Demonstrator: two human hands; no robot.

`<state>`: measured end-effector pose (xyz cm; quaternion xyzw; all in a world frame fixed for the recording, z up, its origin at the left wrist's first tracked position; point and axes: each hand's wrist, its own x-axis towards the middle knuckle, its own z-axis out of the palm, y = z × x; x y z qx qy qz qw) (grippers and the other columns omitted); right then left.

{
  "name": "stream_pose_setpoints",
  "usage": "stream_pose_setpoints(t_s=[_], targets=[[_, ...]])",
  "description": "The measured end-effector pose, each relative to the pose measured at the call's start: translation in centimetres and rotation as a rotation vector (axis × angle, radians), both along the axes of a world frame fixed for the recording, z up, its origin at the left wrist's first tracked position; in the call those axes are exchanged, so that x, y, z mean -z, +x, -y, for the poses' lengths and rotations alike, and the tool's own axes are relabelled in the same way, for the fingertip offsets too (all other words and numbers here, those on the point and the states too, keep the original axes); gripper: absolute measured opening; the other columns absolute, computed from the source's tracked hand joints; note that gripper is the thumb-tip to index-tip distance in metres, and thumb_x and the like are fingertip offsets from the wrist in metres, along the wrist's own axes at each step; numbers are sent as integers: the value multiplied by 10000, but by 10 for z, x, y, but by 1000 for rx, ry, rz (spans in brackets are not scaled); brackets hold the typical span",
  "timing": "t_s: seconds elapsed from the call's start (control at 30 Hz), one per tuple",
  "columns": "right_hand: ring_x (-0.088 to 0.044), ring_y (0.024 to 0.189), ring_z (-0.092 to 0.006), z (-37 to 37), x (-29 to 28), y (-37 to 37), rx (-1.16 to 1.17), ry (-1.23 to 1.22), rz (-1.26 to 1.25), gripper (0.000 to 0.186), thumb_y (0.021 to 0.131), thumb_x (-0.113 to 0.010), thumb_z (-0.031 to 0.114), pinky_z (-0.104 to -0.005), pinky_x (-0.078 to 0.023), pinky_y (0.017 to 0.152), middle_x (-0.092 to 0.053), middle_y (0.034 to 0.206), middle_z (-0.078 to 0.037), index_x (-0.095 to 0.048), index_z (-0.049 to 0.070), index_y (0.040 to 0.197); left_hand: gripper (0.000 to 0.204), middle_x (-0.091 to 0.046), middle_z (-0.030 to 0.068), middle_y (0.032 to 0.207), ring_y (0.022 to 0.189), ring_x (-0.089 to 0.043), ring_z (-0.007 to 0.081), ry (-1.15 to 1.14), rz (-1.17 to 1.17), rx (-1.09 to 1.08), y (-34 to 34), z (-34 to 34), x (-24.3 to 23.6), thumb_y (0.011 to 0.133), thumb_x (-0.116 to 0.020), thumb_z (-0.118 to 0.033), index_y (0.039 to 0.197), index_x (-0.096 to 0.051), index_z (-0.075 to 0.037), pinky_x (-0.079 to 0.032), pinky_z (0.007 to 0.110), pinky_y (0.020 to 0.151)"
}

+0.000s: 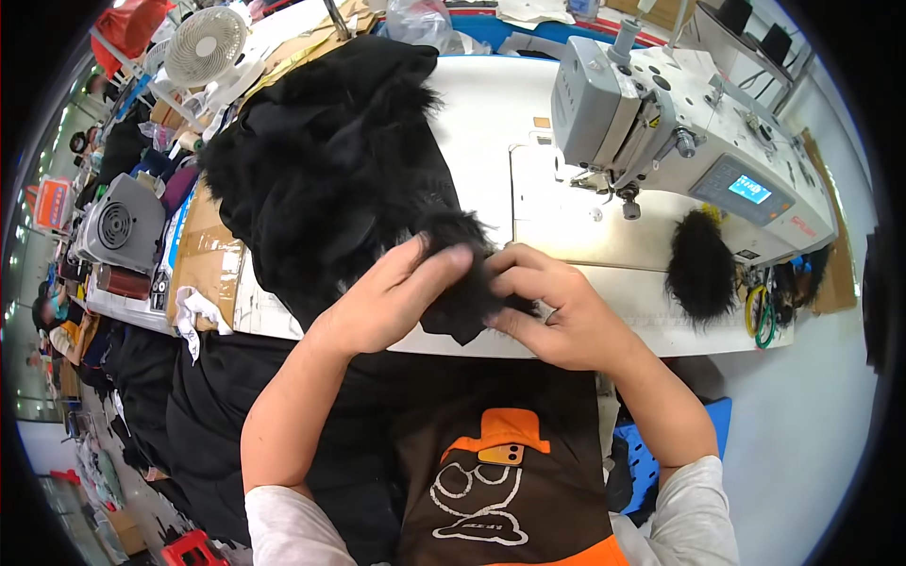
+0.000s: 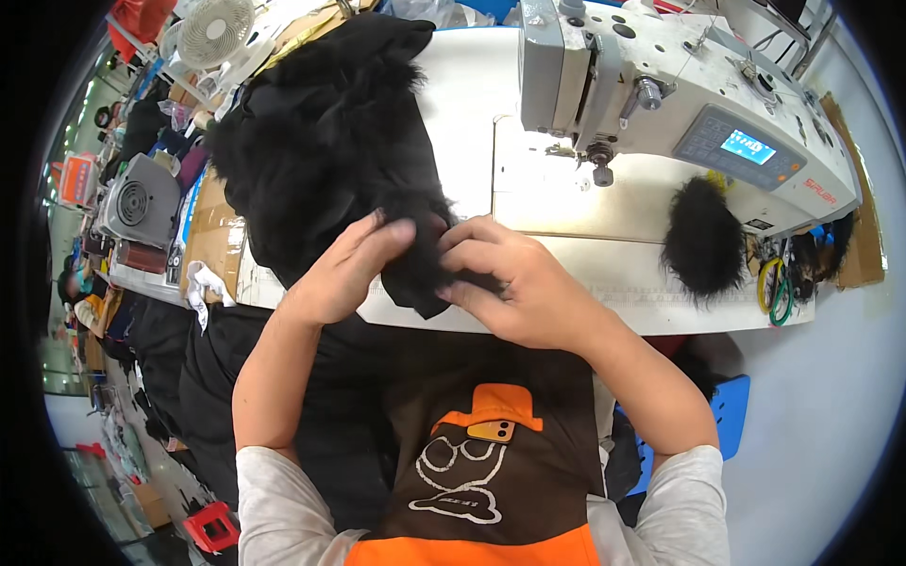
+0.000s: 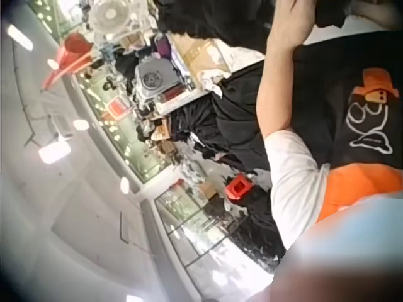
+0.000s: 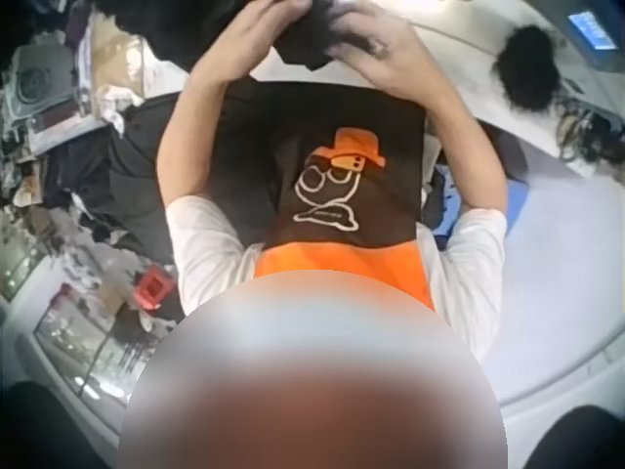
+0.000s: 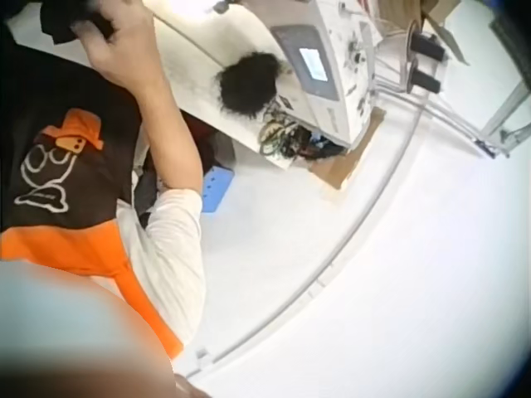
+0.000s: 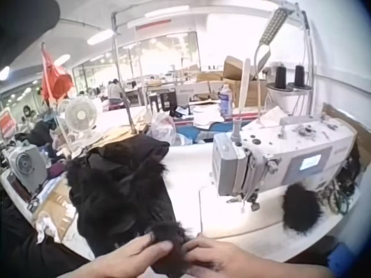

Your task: Sewing synthetic fur trim onto a black fabric garment using an industrial sewing machine.

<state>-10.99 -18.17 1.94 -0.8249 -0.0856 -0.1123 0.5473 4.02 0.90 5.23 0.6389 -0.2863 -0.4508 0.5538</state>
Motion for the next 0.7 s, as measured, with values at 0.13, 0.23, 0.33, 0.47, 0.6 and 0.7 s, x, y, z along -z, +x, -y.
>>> stream_pose_setpoints(t_s=[0.13,0.23,0.33,0.47,0.6,0.7], targets=[[-639,1009,-290,-5,2,1,-6,-48,12,211,843,-785,9,-367,-518,861,-623,1179,-145,-695,7,1034,289,-724,59,1013,912,-640,96,-21,234,-82,-10,10,8,1071,-630,-237,1208,-638,16,-546,285,813],[-665,959,-354,-8,-2,1,25,-150,13,202,835,-793,46,-407,-535,824,-650,1107,-163,-707,7,1013,293,-750,142,1048,962,-716,205,-31,419,-76,-10,8,19,1020,-655,-157,1233,-617,40,-555,334,847],[-680,909,-393,-2,-6,5,-97,-166,-87,201,830,-794,73,-430,-541,786,-675,1035,-176,-722,12,1008,314,-750,192,1054,986,-740,273,10,517,-44,-11,10,15,986,-655,-103,1256,-603,47,-557,355,856],[-692,857,-394,0,-8,2,-100,-218,-78,193,830,-790,77,-446,-552,760,-694,1000,-173,-737,21,1007,340,-751,200,1037,960,-743,289,32,630,-83,-17,10,15,961,-669,-82,1272,-603,38,-556,362,846],[-711,877,-373,-12,1,-12,43,-240,59,208,823,-789,50,-424,-576,771,-717,1051,-161,-751,32,1027,315,-741,200,1022,942,-730,287,51,504,-180,-23,7,18,936,-696,-87,1221,-640,32,-554,361,831],[-719,903,-351,-21,17,-21,130,-337,237,253,777,-807,29,-417,-588,778,-719,1056,-146,-750,28,1023,290,-723,189,1017,919,-708,277,7,623,-325,-6,1,57,886,-721,-77,1157,-687,21,-550,351,826]])
